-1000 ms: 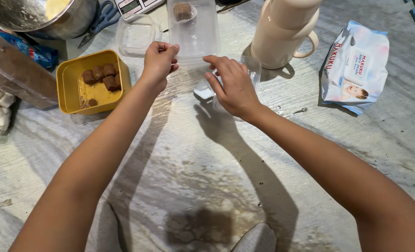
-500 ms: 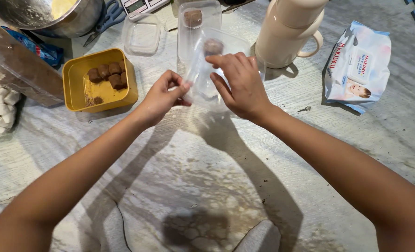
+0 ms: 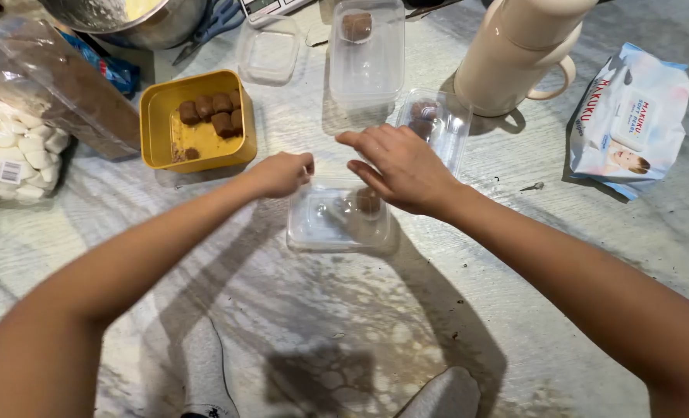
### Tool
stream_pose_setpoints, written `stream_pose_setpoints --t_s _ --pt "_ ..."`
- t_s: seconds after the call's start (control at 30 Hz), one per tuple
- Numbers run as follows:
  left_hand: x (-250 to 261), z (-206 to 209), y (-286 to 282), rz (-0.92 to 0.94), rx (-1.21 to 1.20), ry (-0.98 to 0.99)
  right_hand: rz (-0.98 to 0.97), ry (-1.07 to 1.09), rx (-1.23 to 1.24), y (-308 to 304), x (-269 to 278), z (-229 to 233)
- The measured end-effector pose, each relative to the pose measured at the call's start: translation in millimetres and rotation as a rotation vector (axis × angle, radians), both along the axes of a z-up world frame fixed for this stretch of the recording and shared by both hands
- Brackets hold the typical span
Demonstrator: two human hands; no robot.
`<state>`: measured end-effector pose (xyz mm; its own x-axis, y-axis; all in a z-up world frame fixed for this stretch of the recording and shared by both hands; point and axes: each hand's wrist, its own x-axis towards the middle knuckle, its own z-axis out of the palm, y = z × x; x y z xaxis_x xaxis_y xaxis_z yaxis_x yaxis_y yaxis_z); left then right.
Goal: The person organizes brown dough-like balls into plastic containers, sometimes using a wet wipe to clean their hands or surfaces during the process.
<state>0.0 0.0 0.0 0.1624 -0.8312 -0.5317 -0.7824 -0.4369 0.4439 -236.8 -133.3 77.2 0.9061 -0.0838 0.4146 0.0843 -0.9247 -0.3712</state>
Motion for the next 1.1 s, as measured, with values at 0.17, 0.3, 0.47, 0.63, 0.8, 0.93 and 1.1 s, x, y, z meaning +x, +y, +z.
stream_pose_setpoints --t_s 0.17,0.3,0.47,0.63,0.8,0.93,1.1 --pt "-95.3 -9.4 -67.7 -0.288 -0.423 -0.208 -0.399 -0.178 0.127 -31.0 -48.7 -18.3" --pt "-199.4 -20.2 -149.5 -0.349 -0.675 0.028 -0.815 -0.259 0.292 -83.1 -120.5 -52.5" --pt "-292.0 -46.9 -235.2 -0.502 -0.948 0.126 -1.02 -0.28 0.187 -157.3 -211.6 -99.7" --pt "-346.1 -88.7 -281.7 -0.466 -0.84 0.006 -1.092 -0.298 0.298 -202.2 -247.3 -131.3" --pt "-363.5 -120.6 -282.3 -0.5 -0.85 -0.014 -1.142 -0.25 0.342 -199.8 -244.9 -142.4" --pt "-382.4 -107.1 -239.8 -0.45 -0.687 0.192 -1.11 -0.204 0.354 -177.0 -252.0 -131.6" --pt "-345.6 -63.5 -229.8 -0.531 -0.982 -0.061 -0.939 -0.243 0.263 -149.0 -271.1 -130.0"
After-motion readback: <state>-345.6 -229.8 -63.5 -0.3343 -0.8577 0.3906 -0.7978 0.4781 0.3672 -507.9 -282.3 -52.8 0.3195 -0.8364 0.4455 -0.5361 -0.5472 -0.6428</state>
